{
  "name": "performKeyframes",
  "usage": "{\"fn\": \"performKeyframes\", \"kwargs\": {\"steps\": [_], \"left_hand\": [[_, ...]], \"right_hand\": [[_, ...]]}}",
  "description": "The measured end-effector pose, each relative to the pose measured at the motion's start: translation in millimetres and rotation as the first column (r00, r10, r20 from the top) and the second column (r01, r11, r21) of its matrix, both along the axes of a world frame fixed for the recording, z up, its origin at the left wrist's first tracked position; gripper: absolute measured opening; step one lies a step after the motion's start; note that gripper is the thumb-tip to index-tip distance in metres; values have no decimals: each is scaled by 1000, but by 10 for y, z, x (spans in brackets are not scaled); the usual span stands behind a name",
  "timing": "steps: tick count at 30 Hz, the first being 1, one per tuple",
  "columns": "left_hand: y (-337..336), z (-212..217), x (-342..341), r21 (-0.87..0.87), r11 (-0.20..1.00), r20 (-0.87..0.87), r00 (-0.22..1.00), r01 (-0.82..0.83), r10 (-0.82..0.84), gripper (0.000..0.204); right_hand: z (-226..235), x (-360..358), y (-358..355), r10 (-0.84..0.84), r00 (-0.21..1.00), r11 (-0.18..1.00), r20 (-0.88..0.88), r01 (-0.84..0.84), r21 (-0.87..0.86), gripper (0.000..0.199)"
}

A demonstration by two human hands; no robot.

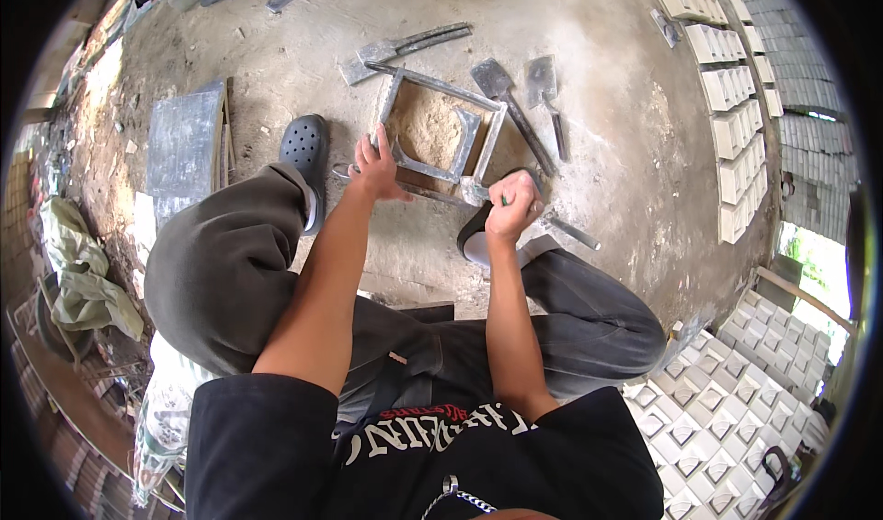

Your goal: The person prepares and compresses material into a square metal mold by hand and with a small metal tool while sitting on the ground.

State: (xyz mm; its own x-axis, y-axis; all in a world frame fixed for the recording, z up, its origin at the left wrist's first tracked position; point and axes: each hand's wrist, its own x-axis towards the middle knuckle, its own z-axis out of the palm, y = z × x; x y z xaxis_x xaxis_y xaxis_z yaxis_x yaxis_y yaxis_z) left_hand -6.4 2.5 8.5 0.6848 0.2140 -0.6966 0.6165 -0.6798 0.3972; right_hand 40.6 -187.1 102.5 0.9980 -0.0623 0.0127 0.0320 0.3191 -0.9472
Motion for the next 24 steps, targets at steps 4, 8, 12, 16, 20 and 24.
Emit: {"fn": "performKeyframes", "kwargs": {"steps": [4, 8, 12, 16, 20, 24], "left_hand": [[3, -49, -14, 12, 1000, 19, 1000, -4, 4, 149], [-48, -37, 2, 13, 1000, 37, 999, 5, -6, 148], [-33, 58, -47, 33, 999, 61, 998, -32, 30, 148], [-283, 294, -35, 182, 978, 147, 986, -102, 76, 146], [-220, 44, -73, 202, 947, 289, 939, -251, 187, 134], [-110, 14, -259, 325, 944, 383, 921, -60, -73, 132]], "right_hand": [[-22, -111, 32, 126, 991, 992, 39, -127, 15, 38], [-444, -186, -2, 240, 967, 936, -85, -253, -246, 38], [-161, -301, -28, 343, 939, 935, 7, -341, -96, 39], [-370, -238, -104, 281, 957, 944, -70, -289, -159, 34], [-257, -228, -65, 324, 945, 939, -32, -326, -108, 35], [-322, -314, -125, 286, 957, 921, -46, -288, -262, 37]]}}
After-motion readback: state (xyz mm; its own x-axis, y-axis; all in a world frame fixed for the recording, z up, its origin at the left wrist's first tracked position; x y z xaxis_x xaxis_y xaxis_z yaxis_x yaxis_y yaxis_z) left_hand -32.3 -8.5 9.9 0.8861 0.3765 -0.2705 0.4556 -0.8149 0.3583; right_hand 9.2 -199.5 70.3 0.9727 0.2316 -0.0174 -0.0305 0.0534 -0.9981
